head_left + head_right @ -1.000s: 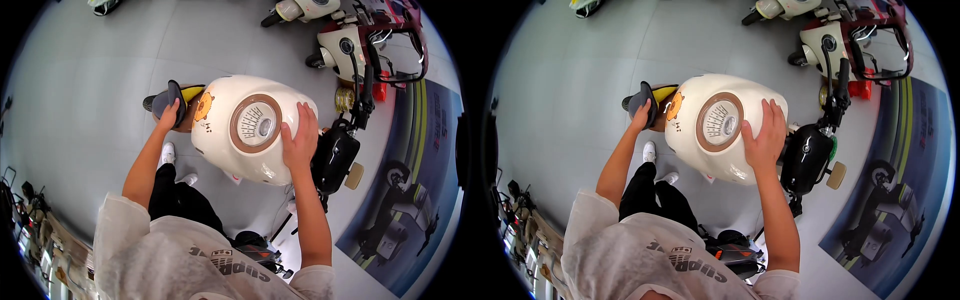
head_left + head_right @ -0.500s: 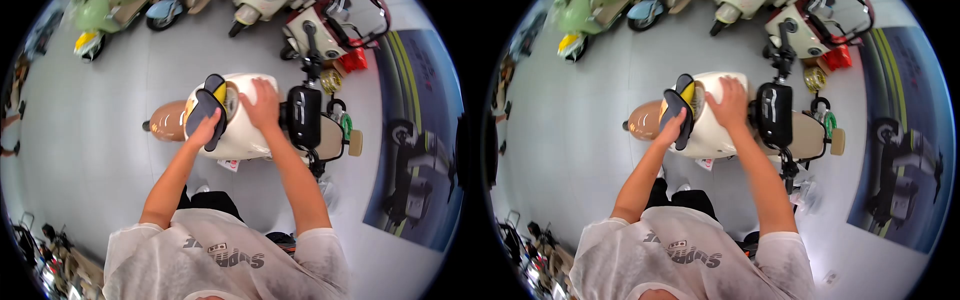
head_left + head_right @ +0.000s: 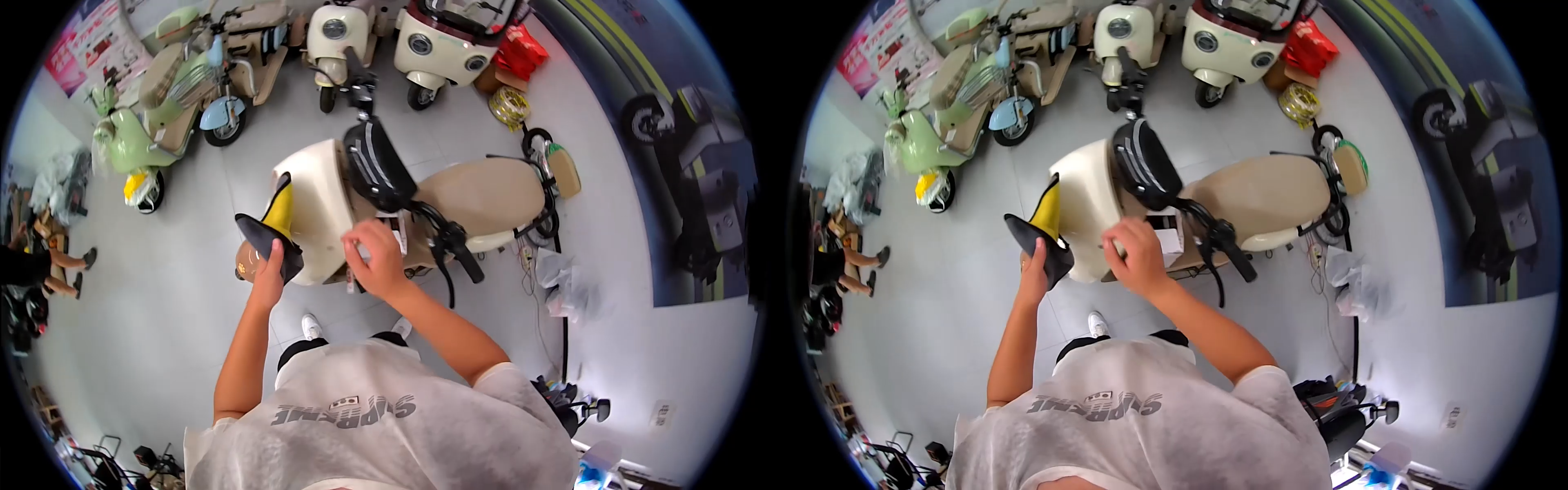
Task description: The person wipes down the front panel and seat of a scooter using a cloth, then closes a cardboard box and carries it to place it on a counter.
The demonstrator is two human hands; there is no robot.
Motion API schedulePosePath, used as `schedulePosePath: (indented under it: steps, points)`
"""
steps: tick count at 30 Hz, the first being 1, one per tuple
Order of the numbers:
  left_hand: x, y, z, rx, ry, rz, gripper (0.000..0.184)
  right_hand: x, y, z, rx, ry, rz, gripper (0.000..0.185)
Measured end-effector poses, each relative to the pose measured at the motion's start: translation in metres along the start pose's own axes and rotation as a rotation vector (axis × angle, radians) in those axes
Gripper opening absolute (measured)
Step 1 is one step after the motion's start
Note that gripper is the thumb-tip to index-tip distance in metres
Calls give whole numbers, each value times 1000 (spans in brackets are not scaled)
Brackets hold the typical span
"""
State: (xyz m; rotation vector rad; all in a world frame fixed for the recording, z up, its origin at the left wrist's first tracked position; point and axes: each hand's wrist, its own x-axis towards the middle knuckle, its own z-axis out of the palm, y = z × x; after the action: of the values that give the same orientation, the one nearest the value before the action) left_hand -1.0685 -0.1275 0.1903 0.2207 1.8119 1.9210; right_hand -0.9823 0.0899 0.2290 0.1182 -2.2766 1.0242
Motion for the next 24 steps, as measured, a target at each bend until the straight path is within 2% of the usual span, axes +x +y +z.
schedulePosePath:
  steps: [2,5,6,9,10,14,15,16,17,18,19,20,23,24]
  points:
    - [-19,18,34,48,-17,5,66,-40,-4,-42,40,-54,61,3]
    - [-41,44,103,-28,-48,136,64,-96,4,-108,97,-39,168,4]
    - [-41,51,124,-14,-51,134,64,-109,7,-128,106,-28,173,4]
    - [-45,81,202,-253,-136,41,59,-139,22,-191,131,15,253,4]
    - [-39,81,225,-292,-123,11,64,-144,27,-211,149,22,252,4]
    - [-16,84,320,-294,-133,-30,58,-129,36,-285,163,149,300,8]
    - [-9,80,336,-203,-162,-95,58,-120,36,-301,117,169,294,12]
    - [-12,86,361,-252,-221,-127,58,-112,35,-314,69,191,288,16]
    - [-11,81,383,-217,-248,-98,66,-105,36,-326,-9,198,300,24]
    - [-10,76,403,-182,-274,-70,74,-101,45,-333,-13,208,303,24]
    - [-16,82,424,-204,-285,-109,73,-99,55,-337,-33,234,352,26]
    - [-10,71,431,-94,-276,-172,72,-97,68,-341,-52,258,405,27]
    - [-12,60,467,-141,-313,-195,70,-108,105,-351,-88,260,471,21]
    - [-8,47,476,-157,-262,-170,69,-111,115,-354,-104,257,513,18]
